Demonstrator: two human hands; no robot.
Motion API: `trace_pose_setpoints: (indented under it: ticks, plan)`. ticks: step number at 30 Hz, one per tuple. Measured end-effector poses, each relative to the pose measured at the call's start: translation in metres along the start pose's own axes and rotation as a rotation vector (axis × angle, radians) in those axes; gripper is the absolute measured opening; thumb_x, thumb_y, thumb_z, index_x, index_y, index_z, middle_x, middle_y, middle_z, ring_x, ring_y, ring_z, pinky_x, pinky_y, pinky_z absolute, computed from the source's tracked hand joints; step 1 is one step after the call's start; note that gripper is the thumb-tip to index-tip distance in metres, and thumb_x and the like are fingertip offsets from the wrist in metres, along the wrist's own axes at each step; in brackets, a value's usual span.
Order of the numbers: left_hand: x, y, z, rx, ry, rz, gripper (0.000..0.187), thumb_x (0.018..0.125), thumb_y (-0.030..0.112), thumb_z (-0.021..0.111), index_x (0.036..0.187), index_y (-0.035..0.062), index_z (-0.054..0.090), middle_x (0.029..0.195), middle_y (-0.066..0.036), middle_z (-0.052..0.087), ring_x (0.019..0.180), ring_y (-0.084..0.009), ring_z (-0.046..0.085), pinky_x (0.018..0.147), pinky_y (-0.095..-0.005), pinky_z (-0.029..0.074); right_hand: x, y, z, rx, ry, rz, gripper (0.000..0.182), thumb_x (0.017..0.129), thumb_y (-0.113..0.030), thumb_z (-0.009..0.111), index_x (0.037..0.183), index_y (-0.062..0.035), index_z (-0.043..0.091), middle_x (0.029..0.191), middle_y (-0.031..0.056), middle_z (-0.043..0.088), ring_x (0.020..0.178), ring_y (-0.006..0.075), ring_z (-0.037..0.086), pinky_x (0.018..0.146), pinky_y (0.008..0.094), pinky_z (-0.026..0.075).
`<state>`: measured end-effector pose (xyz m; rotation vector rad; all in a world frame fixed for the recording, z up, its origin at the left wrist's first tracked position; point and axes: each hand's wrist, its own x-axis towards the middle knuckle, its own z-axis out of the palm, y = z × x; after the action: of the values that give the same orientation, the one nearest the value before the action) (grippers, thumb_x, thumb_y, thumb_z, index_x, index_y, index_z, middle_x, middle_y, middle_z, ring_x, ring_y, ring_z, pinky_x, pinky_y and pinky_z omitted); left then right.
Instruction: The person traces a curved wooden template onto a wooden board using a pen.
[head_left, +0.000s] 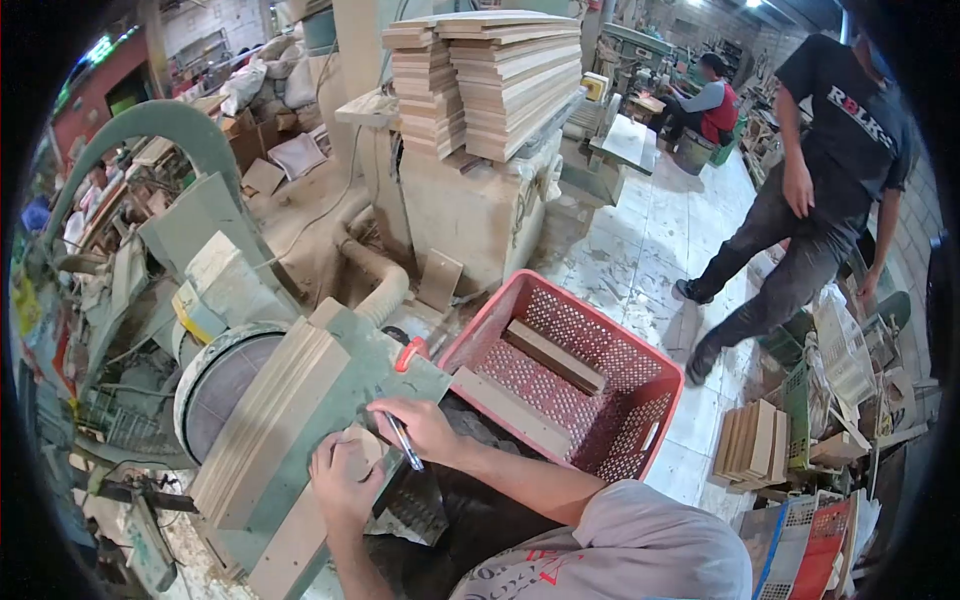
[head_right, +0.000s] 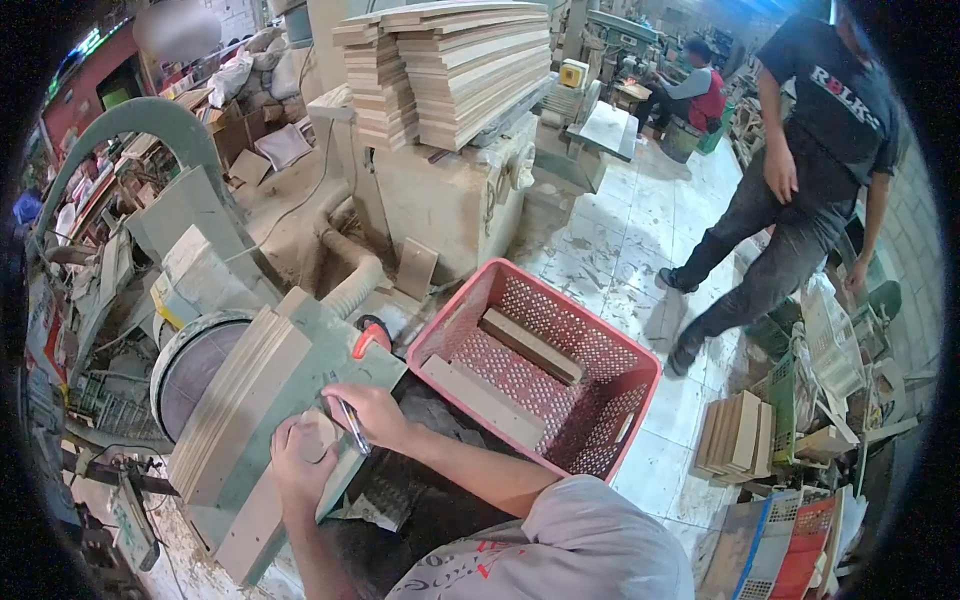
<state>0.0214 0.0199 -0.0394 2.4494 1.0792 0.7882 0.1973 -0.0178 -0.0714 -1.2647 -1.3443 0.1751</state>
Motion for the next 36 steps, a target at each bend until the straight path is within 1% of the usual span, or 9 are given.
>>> trace_pose_setpoints:
  ticks: [9, 10, 11, 12, 15, 16, 19, 28, 36]
  plan:
    - [0.001, -0.003, 0.000, 0.006, -0.040, 0.004, 0.040, 0.066, 0.013, 0.078, 0.101, 0.0048, 0.061, 0.116, -0.016, 0.058, 0.111, -0.0368, 0.053, 0.097, -0.0455, 0.042, -0.002, -0.001, 0.001, -0.005, 0.036, 0.003, 0.021, 0.082, -0.005, 0.064, 0.103, -0.0025, 0.062, 0.083, 0.0155, 0.066, 0.074, 0.0326, 0.067, 0.065, 0.0392, 0.053]
    - [0.001, -0.004, -0.001, -0.023, -0.063, -0.012, 0.041, 0.067, 0.015, 0.079, 0.103, 0.0055, 0.062, 0.117, -0.016, 0.058, 0.112, -0.0373, 0.053, 0.097, -0.0453, 0.042, -0.004, -0.001, -0.002, 0.034, -0.047, 0.114, 0.021, 0.082, -0.005, 0.064, 0.103, -0.0034, 0.062, 0.083, 0.0145, 0.066, 0.074, 0.0318, 0.067, 0.065, 0.0384, 0.053]
    - [0.001, -0.005, -0.003, -0.043, -0.085, -0.041, 0.042, 0.068, 0.017, 0.079, 0.105, 0.0062, 0.062, 0.118, -0.017, 0.058, 0.113, -0.0378, 0.053, 0.097, -0.0452, 0.042, -0.006, -0.001, -0.001, 0.019, -0.031, 0.108, 0.022, 0.082, -0.007, 0.064, 0.104, -0.0054, 0.063, 0.083, 0.0139, 0.067, 0.074, 0.0313, 0.067, 0.066, 0.0373, 0.053]
    - [0.002, -0.006, -0.004, -0.031, -0.099, -0.017, 0.044, 0.069, 0.020, 0.079, 0.108, 0.0075, 0.062, 0.121, -0.016, 0.056, 0.115, -0.0373, 0.051, 0.099, -0.0452, 0.041, -0.002, -0.003, -0.003, 0.020, -0.033, 0.096, 0.025, 0.081, -0.009, 0.066, 0.106, -0.0068, 0.063, 0.084, 0.0143, 0.067, 0.075, 0.0315, 0.068, 0.067, 0.0372, 0.054]
    - [-0.002, -0.001, -0.022, 0.070, -0.178, 0.017, 0.051, 0.071, 0.028, 0.079, 0.116, 0.0113, 0.062, 0.132, -0.016, 0.050, 0.123, -0.0355, 0.047, 0.105, -0.0473, 0.035, 0.000, -0.007, -0.003, -0.047, -0.011, 0.121, 0.017, 0.087, -0.012, 0.065, 0.102, -0.0062, 0.066, 0.090, 0.0169, 0.068, 0.076, 0.0310, 0.069, 0.065, 0.0368, 0.054]
    - [-0.008, -0.001, -0.030, 0.101, -0.160, -0.035, 0.051, 0.071, 0.028, 0.079, 0.116, 0.0113, 0.062, 0.132, -0.016, 0.050, 0.123, -0.0355, 0.047, 0.105, -0.0473, 0.035, 0.001, -0.006, -0.001, -0.118, 0.006, 0.094, 0.018, 0.085, -0.011, 0.065, 0.102, -0.0047, 0.066, 0.091, 0.0168, 0.069, 0.076, 0.0313, 0.069, 0.066, 0.0364, 0.054]
    - [-0.023, -0.002, -0.050, 0.110, -0.165, -0.070, 0.058, 0.071, 0.032, 0.080, 0.123, 0.0148, 0.060, 0.138, -0.015, 0.045, 0.128, -0.0349, 0.042, 0.110, -0.0509, 0.026, 0.002, -0.001, 0.001, -0.042, 0.032, 0.073, 0.017, 0.085, -0.005, 0.065, 0.102, -0.0014, 0.066, 0.084, 0.0165, 0.068, 0.070, 0.0258, 0.068, 0.065, 0.0329, 0.053]
    - [-0.065, -0.023, -0.093, 0.196, -0.250, -0.290, 0.056, 0.071, 0.030, 0.079, 0.122, 0.0153, 0.063, 0.132, -0.011, 0.051, 0.125, -0.0308, 0.045, 0.111, -0.0498, 0.026, 0.001, 0.007, 0.004, -0.061, 0.020, 0.050, 0.015, 0.086, -0.003, 0.064, 0.101, -0.0004, 0.065, 0.076, 0.0157, 0.064, 0.064, 0.0229, 0.064, 0.060, 0.0321, 0.050]
    - [-0.050, -0.033, -0.106, 0.115, -0.227, -0.265, 0.047, 0.075, 0.029, 0.076, 0.120, 0.0167, 0.067, 0.126, -0.010, 0.055, 0.119, -0.0296, 0.049, 0.107, -0.0442, 0.030, 0.002, 0.006, 0.002, -0.083, 0.024, 0.021, 0.015, 0.087, -0.003, 0.063, 0.101, 0.0004, 0.065, 0.076, 0.0157, 0.064, 0.063, 0.0226, 0.063, 0.060, 0.0325, 0.050]
